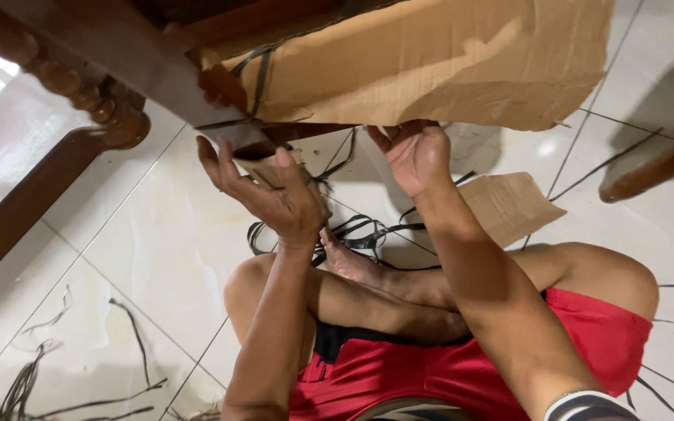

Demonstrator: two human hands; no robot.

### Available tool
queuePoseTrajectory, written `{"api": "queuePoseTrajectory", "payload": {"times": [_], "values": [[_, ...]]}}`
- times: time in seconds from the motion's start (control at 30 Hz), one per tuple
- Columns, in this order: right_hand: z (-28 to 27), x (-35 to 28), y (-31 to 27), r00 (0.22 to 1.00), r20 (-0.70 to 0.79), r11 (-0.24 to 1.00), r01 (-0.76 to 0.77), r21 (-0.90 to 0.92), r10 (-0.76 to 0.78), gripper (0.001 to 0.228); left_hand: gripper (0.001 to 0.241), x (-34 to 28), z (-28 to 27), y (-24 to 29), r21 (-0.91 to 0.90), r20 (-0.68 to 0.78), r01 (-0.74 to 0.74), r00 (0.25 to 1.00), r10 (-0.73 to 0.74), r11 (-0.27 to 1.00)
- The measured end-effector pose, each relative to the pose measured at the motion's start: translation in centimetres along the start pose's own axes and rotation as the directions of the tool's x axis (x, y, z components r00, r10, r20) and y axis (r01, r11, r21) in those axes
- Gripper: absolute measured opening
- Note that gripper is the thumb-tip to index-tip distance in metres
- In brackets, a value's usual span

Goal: Wrapping wooden furniture legs with cardboard and securing them with plastic straps for shipping or storage.

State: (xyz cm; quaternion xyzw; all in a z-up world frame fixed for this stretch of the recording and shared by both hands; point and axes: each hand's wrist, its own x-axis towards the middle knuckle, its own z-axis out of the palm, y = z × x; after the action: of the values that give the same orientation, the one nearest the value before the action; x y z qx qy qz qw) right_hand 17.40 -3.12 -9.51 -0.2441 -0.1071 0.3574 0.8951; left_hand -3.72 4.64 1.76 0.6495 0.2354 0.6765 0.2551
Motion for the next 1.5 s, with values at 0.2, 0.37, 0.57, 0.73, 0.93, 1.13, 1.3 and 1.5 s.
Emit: {"api": "queuePoseTrajectory", "payload": {"times": [0.2, 0.37, 0.57, 0.73, 0.93, 1.13, 1.3, 1.5], "values": [[3.6, -8.9, -1.6, 0.983, -0.174, 0.977, 0.019, -0.214, -0.057, 0.017, 0.042, 0.5, 5.5, 8.4, -0.14, 0.386, -0.522, 0.754, 0.532, 0.841], [-3.5, -10.3, 0.5, 0.854, -0.519, 0.979, -0.14, -0.15, 0.042, 0.013, 0.057, -0.3, 16.3, 12.6, 0.224, 0.767, -0.622, 0.587, 0.258, 0.75], [-5.2, -11.6, -5.5, 0.767, -0.638, 0.961, -0.121, -0.249, -0.069, 0.026, 0.061, -1.8, 20.6, 10.5, 0.411, 0.869, -0.806, 0.487, 0.084, 0.427], [-5.1, -7.2, -12.7, 0.657, -0.598, 0.877, 0.226, -0.425, -0.459, 0.026, 0.049, -2.5, 21.2, 9.3, 0.422, 0.816, -0.817, 0.531, 0.228, 0.392], [5.0, -3.2, -19.8, 0.776, -0.359, 0.662, 0.098, -0.743, -0.519, 0.032, 0.045, -2.6, 20.7, 9.7, 0.449, 0.776, -0.812, 0.561, 0.289, 0.373], [8.6, -1.0, -20.3, 0.872, -0.301, 0.648, 0.024, -0.761, -0.387, 0.03, 0.046, -2.6, 20.6, 9.7, 0.482, 0.752, -0.803, 0.585, 0.305, 0.351], [9.6, -0.6, -20.6, 0.911, -0.281, 0.597, -0.049, -0.801, -0.302, 0.026, 0.046, -2.6, 20.5, 9.8, 0.474, 0.746, -0.801, 0.586, 0.318, 0.364], [10.6, -0.5, -21.5, 0.943, -0.261, 0.524, -0.117, -0.843, -0.209, 0.024, 0.043, -2.5, 20.5, 10.1, 0.475, 0.717, -0.785, 0.608, 0.342, 0.397]]}}
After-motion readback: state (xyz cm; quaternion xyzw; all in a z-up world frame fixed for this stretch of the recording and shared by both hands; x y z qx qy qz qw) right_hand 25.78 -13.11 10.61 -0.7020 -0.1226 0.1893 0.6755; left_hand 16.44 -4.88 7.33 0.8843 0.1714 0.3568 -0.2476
